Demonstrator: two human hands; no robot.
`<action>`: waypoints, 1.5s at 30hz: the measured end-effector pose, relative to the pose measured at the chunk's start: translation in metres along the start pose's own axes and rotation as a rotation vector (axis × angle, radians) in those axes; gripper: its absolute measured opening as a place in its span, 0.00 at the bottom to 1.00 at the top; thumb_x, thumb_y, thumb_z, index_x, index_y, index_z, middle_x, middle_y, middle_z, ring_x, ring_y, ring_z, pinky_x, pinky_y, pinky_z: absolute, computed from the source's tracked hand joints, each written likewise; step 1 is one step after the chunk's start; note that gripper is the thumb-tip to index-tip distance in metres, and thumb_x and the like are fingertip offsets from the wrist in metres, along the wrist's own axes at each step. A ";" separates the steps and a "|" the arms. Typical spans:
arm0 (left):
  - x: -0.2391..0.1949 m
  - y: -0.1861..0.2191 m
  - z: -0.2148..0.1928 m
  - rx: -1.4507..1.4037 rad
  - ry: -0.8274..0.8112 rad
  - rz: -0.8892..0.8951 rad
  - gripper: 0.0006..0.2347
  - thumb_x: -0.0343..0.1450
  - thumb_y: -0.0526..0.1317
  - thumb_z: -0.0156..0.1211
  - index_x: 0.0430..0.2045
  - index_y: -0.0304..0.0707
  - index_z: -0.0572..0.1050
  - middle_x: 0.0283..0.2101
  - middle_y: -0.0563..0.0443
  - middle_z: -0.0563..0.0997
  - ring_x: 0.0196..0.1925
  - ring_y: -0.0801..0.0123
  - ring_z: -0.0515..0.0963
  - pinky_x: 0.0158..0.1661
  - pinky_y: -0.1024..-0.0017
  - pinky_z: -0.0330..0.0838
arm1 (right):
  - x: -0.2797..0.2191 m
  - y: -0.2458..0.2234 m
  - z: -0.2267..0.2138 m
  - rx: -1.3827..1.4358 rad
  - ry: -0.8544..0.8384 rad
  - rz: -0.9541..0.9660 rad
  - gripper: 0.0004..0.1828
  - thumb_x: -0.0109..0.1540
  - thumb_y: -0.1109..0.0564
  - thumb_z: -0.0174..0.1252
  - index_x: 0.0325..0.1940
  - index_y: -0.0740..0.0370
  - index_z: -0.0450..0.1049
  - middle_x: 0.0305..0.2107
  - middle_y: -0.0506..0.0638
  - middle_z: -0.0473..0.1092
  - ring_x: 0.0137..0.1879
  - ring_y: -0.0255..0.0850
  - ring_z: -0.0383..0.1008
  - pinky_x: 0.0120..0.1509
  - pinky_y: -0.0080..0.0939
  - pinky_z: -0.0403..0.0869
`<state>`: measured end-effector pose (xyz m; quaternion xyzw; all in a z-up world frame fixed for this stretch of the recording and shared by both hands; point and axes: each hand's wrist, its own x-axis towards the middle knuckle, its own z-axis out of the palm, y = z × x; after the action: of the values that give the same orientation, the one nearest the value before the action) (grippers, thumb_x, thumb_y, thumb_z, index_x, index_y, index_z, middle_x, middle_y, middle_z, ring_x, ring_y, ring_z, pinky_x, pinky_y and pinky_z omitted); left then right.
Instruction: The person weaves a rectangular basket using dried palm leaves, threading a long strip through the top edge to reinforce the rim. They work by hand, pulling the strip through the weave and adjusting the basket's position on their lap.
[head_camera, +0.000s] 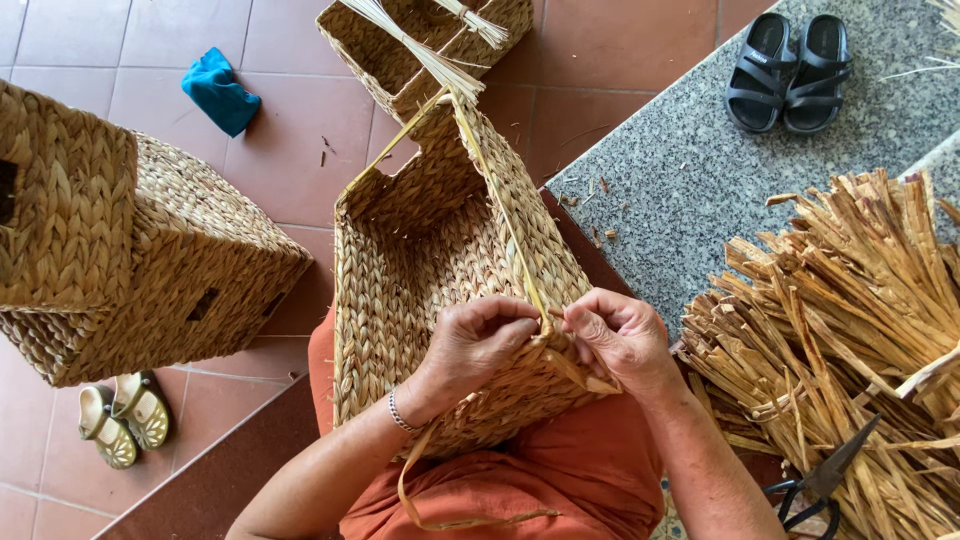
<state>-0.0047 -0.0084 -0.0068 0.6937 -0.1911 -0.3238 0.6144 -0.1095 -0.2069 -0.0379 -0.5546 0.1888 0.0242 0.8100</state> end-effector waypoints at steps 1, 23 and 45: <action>0.002 -0.001 0.002 0.000 0.012 0.007 0.06 0.71 0.31 0.65 0.40 0.30 0.83 0.35 0.53 0.86 0.35 0.81 0.82 0.38 0.81 0.80 | 0.003 -0.001 -0.002 0.019 -0.020 0.023 0.12 0.66 0.52 0.60 0.33 0.63 0.77 0.13 0.42 0.67 0.15 0.25 0.58 0.17 0.28 0.56; 0.008 -0.007 -0.001 -0.085 -0.106 -0.173 0.05 0.72 0.34 0.65 0.34 0.29 0.82 0.28 0.57 0.83 0.28 0.83 0.78 0.30 0.82 0.75 | 0.045 -0.056 0.002 -0.398 -0.363 0.428 0.15 0.62 0.55 0.60 0.22 0.63 0.70 0.13 0.45 0.68 0.18 0.31 0.67 0.22 0.33 0.67; 0.064 -0.086 -0.085 0.973 0.185 0.145 0.06 0.65 0.27 0.53 0.21 0.36 0.64 0.16 0.51 0.71 0.13 0.72 0.67 0.13 0.71 0.64 | 0.006 -0.023 -0.016 -0.083 -0.265 0.059 0.20 0.59 0.60 0.69 0.51 0.63 0.71 0.26 0.40 0.65 0.31 0.27 0.65 0.33 0.28 0.70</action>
<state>0.0880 0.0255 -0.1013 0.9106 -0.3124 -0.0906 0.2550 -0.1028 -0.2314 -0.0244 -0.5736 0.0955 0.1289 0.8032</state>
